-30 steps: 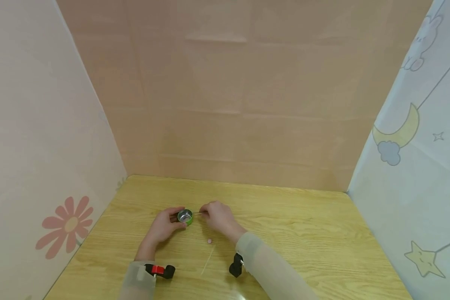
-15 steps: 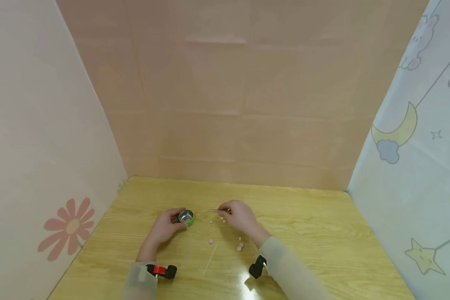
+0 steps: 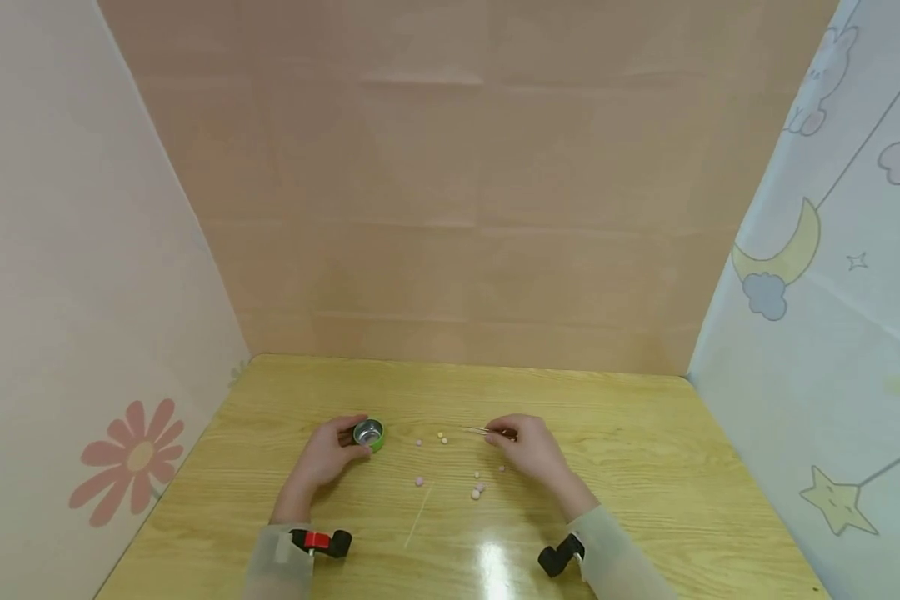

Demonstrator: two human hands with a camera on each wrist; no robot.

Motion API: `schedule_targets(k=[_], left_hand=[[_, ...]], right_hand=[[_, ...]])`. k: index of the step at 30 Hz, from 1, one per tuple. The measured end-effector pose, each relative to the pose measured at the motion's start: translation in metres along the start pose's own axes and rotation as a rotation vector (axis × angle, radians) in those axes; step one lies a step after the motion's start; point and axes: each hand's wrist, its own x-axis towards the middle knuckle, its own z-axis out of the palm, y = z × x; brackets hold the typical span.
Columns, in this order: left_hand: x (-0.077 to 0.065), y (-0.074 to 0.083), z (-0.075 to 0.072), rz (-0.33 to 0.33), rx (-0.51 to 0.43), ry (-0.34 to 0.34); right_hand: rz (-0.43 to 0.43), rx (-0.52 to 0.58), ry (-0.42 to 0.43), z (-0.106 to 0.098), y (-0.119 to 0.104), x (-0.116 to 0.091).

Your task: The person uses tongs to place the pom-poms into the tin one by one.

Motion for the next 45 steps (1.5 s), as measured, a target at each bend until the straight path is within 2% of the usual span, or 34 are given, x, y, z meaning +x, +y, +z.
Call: schedule_targets(k=[5,12,19,23,29,36,45], left_hand=[[-0.001,-0.002,0.0,0.0,0.008,0.005],[-0.003,-0.005,-0.001,-0.01,0.009,0.006],[-0.005,-0.004,-0.002,-0.01,0.014,0.005],[-0.004,-0.004,-0.002,-0.009,0.016,-0.003],[-0.004,-0.004,-0.002,-0.009,0.01,-0.003],[-0.001,-0.003,0.002,0.011,0.023,-0.019],[0.0,0.001,0.0,0.008,0.049,-0.001]], right_hand=[[0.027,0.014,0.033,-0.017,0.017,-0.011],[0.062,0.0,0.008,-0.045,0.035,-0.023],[0.023,-0.022,-0.008,-0.06,0.044,-0.032],[-0.023,-0.039,-0.048,-0.059,0.046,-0.034],[-0.063,-0.047,-0.107,-0.044,0.047,-0.039],[-0.029,-0.058,-0.071,-0.031,0.051,-0.051],[-0.089,-0.174,-0.082,-0.034,0.05,-0.045]])
